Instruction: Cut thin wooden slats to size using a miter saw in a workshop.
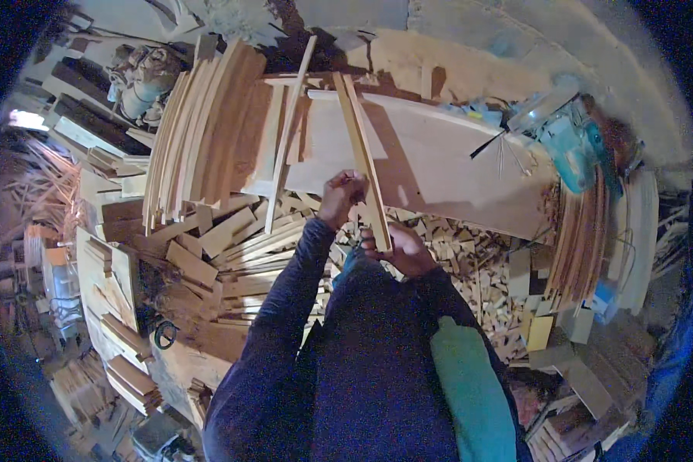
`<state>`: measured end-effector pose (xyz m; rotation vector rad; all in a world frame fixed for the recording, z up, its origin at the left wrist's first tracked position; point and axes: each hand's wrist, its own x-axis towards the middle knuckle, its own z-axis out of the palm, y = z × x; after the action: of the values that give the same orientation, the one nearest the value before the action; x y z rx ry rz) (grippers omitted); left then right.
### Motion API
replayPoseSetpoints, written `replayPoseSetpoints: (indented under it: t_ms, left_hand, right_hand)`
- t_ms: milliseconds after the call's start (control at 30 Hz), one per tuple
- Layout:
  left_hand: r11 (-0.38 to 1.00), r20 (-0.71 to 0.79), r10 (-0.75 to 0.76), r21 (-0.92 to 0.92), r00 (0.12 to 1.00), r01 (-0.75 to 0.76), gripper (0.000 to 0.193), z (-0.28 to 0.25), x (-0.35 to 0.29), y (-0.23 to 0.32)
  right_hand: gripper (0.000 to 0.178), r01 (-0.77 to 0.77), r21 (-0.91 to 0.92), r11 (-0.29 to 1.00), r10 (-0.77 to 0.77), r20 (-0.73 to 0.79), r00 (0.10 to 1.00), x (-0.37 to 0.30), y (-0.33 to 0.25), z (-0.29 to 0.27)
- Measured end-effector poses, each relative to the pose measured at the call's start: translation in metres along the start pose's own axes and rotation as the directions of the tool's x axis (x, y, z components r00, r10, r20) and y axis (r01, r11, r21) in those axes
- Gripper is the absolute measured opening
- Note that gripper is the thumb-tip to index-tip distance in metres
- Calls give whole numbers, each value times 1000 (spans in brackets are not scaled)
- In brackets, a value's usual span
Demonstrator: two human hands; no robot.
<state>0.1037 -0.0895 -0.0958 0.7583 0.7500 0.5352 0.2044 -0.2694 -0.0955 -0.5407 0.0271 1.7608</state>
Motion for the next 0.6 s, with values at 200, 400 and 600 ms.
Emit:
replayPoseSetpoints:
  t_ms: [200, 400, 600]
  left_hand:
    - [995, 72, 12, 100, 997, -19, 3, -13, 9, 1]
    - [1000, 43, -27, 7, 999, 27, 15, -8, -7, 1]
    - [998, 33, -52, 39, 998, 50, 10, -12, -12, -2]
  right_hand:
    - [39, 23, -127, 992, -42, -148, 988, -5, -3, 15]
    - [22, 107, -587, 803, -252, -171, 953, 9, 17, -34]
    - [19, 155, -964, 216, -638, -19, 770, 23, 33, -49]
